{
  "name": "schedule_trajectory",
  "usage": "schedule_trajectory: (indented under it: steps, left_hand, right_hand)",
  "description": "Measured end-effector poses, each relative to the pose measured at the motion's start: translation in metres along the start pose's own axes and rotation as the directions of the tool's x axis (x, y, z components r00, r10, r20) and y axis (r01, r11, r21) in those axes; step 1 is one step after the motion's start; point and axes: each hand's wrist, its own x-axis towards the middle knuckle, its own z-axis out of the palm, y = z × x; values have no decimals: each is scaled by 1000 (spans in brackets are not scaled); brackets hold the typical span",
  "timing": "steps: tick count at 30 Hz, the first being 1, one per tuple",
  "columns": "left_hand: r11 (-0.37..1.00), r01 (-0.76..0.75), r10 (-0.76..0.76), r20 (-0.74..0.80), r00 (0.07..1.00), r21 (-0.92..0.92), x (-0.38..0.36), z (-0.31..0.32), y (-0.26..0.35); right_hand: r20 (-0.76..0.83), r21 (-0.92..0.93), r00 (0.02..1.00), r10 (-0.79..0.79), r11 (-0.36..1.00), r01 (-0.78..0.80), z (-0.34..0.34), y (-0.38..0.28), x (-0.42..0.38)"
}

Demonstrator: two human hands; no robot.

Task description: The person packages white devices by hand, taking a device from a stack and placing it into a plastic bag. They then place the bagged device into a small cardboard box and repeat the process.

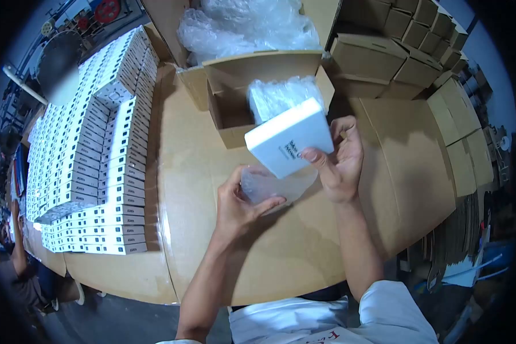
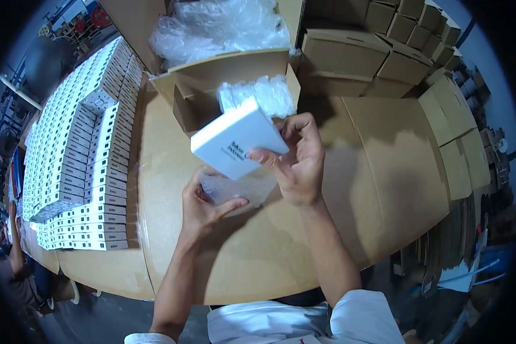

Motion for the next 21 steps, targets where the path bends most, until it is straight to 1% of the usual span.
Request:
schedule_trajectory:
  steps: [3,4,5,7,8,9,11,12,15,18,21]
  left_hand:
    - [999,7,-7,-15,1000,-35,-1,3,4]
    - [999,7,-8,-16,1000,-49,-1,3,3]
    - [998,10,-11,-15,1000,-64,0,3,3]
    - [999,22,-23,-33,999,-31,-2,4,9]
    - [999,25,-26,-33,999,-22,-2,3,8]
    - [1000,25,-26,-35,999,-14,-2,3,8]
    - [997,75,-75,-6,997,19,-2,0,7]
    - [994,102,-102,10,995,34,-3,0,6]
    - [998,63,-63,14,998,18,-2,1,6]
    - [997,71,-71,3,998,-16,-2,4,12]
    - [997,65,-64,12,998,-50,-1,4,14]
  right_hand:
    - [71,96,996,58,993,-65,1,2,1]
    - [102,103,991,86,990,-96,-3,5,-1]
    - [107,65,990,93,993,-101,-7,5,0]
    - [115,-6,986,120,993,-120,-14,4,-2]
    - [116,-34,988,103,994,-100,-18,3,-2]
    - [128,-23,987,100,995,-98,-23,2,-2]
    - [154,0,983,96,995,-97,-29,-1,-2]
    - [165,-28,983,82,996,-79,-29,-2,-2]
    - [277,-72,958,76,996,-58,-32,4,-1]
    - [272,-225,961,48,974,15,-25,1,1]
    - [244,-152,957,159,980,-124,-18,8,-4]
